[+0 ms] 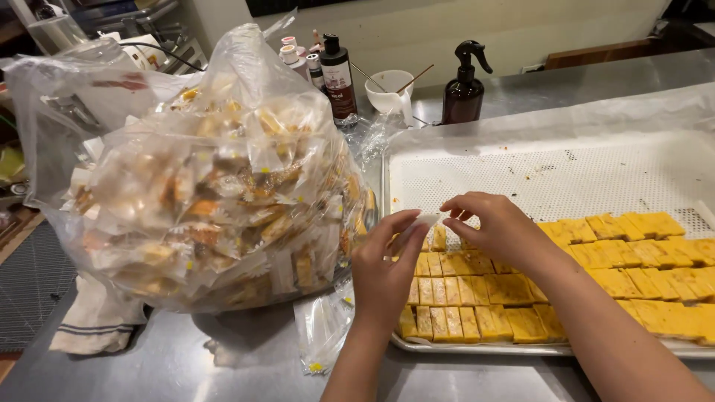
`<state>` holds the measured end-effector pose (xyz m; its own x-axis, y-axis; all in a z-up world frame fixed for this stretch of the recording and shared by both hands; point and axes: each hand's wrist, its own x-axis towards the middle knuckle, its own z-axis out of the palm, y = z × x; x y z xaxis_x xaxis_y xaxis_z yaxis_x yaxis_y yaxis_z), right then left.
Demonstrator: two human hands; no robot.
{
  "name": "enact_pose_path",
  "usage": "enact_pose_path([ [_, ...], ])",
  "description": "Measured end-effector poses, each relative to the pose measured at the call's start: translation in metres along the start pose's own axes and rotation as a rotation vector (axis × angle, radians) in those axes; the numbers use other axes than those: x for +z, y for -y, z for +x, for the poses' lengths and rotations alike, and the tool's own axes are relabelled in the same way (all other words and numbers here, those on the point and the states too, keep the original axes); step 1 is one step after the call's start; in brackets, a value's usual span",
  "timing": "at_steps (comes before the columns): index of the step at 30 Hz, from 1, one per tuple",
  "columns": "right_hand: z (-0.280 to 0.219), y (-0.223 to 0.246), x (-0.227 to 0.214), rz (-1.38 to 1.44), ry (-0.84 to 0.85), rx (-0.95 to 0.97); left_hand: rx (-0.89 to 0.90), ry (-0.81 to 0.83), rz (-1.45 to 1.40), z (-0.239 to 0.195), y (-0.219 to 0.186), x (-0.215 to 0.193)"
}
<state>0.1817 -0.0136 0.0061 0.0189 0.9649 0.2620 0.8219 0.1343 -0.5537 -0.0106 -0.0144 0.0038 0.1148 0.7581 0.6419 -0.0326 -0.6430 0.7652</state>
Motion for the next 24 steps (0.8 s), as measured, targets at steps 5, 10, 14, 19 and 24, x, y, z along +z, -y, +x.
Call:
enact_pose_path([
  [5,0.000,0.017,-0.009,0.032,0.146,0.135,0.007,-0.106,0.145,0.017,-0.064,-0.053],
  [10,-0.001,0.012,-0.005,0.036,0.140,0.066,0.057,-0.317,0.103,0.073,-0.096,-0.133],
  [14,-0.002,0.017,-0.009,0.030,0.154,0.125,0.286,-0.379,0.419,0.145,-0.065,-0.218],
  [19,0.001,0.014,-0.008,0.018,0.153,0.119,0.317,-0.443,0.411,0.212,-0.045,-0.275],
  [24,0.004,0.004,0.000,0.007,0.126,0.117,-0.086,-0.109,0.500,0.222,-0.014,-0.279],
])
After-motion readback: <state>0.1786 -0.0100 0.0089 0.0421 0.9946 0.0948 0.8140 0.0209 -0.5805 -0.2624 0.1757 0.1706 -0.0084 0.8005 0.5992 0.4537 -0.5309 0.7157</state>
